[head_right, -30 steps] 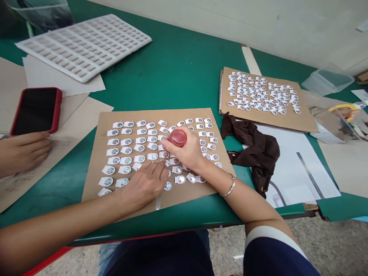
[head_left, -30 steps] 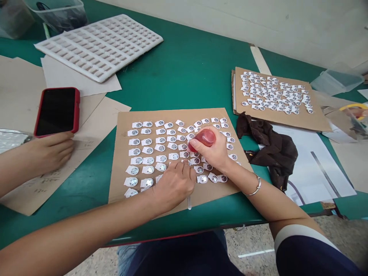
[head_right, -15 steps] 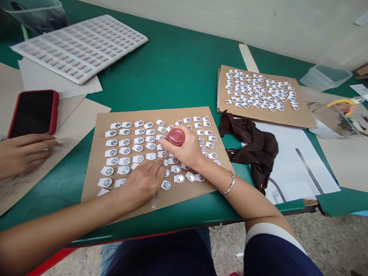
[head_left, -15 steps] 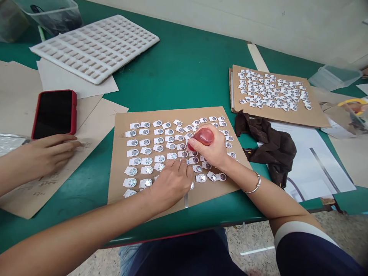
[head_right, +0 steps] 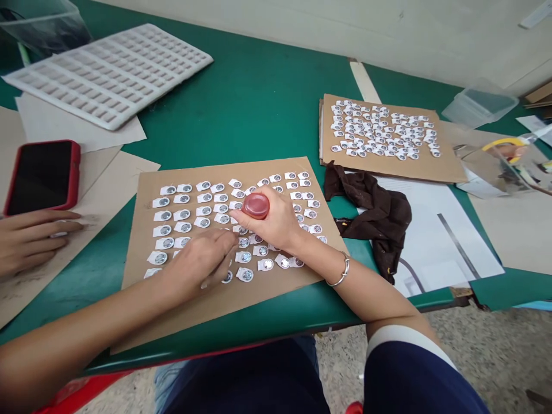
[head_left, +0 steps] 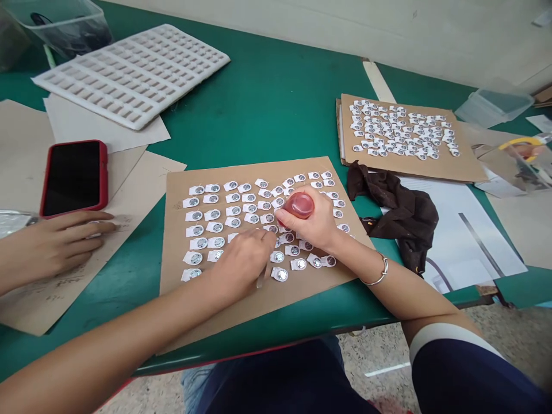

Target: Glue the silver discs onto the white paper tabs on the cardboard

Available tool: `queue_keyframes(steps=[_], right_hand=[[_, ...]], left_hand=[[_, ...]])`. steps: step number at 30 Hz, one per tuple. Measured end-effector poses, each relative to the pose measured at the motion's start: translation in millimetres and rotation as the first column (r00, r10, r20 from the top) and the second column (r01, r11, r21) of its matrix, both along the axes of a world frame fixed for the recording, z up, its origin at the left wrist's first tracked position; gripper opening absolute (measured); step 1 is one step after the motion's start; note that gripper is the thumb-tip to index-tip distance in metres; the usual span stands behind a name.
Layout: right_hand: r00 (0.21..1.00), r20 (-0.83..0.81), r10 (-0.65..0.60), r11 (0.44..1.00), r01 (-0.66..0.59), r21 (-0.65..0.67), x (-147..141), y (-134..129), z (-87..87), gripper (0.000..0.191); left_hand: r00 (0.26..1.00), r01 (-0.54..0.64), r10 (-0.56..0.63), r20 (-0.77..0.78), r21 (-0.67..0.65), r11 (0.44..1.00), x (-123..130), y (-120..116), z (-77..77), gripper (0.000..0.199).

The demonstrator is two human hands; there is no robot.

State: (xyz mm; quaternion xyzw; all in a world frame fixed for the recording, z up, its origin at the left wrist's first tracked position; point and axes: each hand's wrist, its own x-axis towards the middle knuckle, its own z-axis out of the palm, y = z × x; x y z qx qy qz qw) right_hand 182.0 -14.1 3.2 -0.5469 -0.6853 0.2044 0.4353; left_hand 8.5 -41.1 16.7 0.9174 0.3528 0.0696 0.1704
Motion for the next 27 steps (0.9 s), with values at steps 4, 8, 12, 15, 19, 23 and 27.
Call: queue_keyframes(steps=[4, 8, 12, 15, 19, 23, 27], right_hand=[[1.0, -0.017, -0.014, 1.0, 0.013, -0.018, -1.7, 0.4, 2.1, 0.033], [0.999, 0.001, -0.034, 0.998, 0.034, -0.047, -3.1, 0.1, 5.5, 0.034], [0.999, -0.03, -0.018, 0.999, 0.017, -0.031, -0.2, -7.3, 6.9, 0.034], [0.984, -0.147, -0.095, 0.994, 0.103, 0.045, 3.5, -17.0, 5.0, 0.029], [0.963, -0.242, -0.114, 0.989, 0.134, 0.067, 3.5, -26.1, -0.4, 0.027], [0.972, -0.232, -0.037, 0.997, 0.051, 0.057, -1.8, -27.7, -5.6, 0.027], [0.983, -0.18, -0.026, 0.997, 0.039, 0.074, -4.3, -27.1, -8.0, 0.028]], left_hand=[[0.992, -0.086, 0.102, 0.067, -0.208, 0.974, -1.2, 21.0, 9.3, 0.015], [0.979, -0.135, 0.185, 0.082, -0.421, 0.897, -1.9, 42.0, 17.4, 0.016], [0.962, -0.187, 0.262, 0.076, -0.517, 0.835, -3.6, 50.7, 18.7, 0.014], [0.946, -0.228, 0.316, 0.067, -0.556, 0.799, -6.2, 52.9, 14.0, 0.014], [0.932, -0.262, 0.36, 0.037, -0.616, 0.743, -9.0, 60.4, 8.4, 0.015], [0.937, -0.232, 0.345, 0.059, -0.633, 0.738, -10.5, 67.8, 6.7, 0.014], [0.934, -0.236, 0.351, 0.066, -0.624, 0.745, -12.2, 68.3, 2.9, 0.013]])
